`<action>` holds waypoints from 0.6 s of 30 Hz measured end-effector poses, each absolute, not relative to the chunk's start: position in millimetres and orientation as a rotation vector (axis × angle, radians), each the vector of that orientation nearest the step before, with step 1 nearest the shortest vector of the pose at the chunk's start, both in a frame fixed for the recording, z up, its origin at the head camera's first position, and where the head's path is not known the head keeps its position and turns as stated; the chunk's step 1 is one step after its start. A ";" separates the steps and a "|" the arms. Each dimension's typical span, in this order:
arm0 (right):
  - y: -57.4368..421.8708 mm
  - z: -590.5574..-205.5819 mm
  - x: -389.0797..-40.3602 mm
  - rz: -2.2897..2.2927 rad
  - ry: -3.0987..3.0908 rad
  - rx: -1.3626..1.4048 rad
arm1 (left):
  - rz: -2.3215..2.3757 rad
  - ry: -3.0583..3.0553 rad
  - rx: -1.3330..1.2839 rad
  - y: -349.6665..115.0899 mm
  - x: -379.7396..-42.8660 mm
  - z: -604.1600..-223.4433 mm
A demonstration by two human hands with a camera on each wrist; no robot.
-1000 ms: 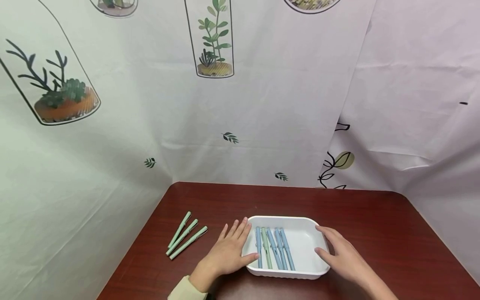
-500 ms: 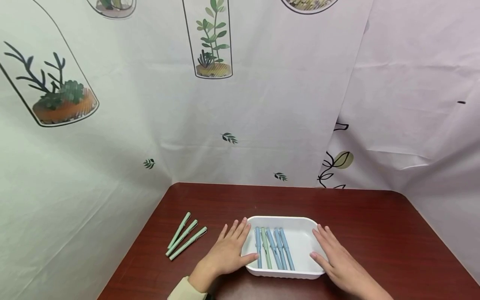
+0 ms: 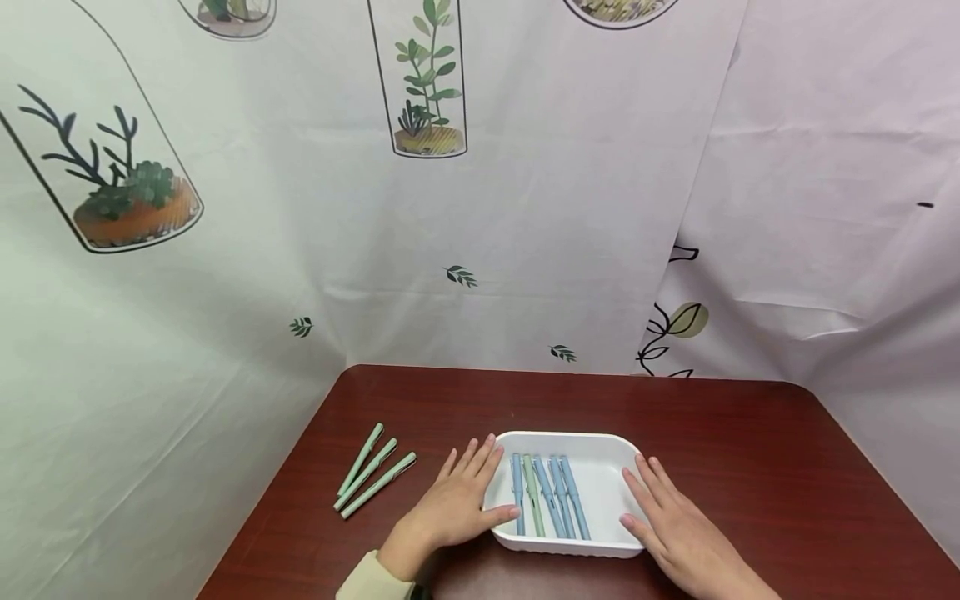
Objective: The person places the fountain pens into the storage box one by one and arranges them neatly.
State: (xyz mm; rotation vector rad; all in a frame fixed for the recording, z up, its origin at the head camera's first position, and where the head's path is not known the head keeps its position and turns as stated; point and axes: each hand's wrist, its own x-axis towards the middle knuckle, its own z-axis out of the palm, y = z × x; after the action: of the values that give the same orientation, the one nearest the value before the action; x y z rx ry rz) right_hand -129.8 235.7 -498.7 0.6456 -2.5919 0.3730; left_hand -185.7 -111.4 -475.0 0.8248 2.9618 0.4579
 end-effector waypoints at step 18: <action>235.4 -498.3 -129.9 0.349 -2.588 0.663 | 0.508 3.375 0.765 -152.3 -188.6 -450.5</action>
State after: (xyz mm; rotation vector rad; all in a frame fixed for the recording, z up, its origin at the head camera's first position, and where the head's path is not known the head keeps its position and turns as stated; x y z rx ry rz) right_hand -129.9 235.4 -498.3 0.6630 -2.5885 0.3495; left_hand -188.6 -152.3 -450.5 0.7652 3.3747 0.5082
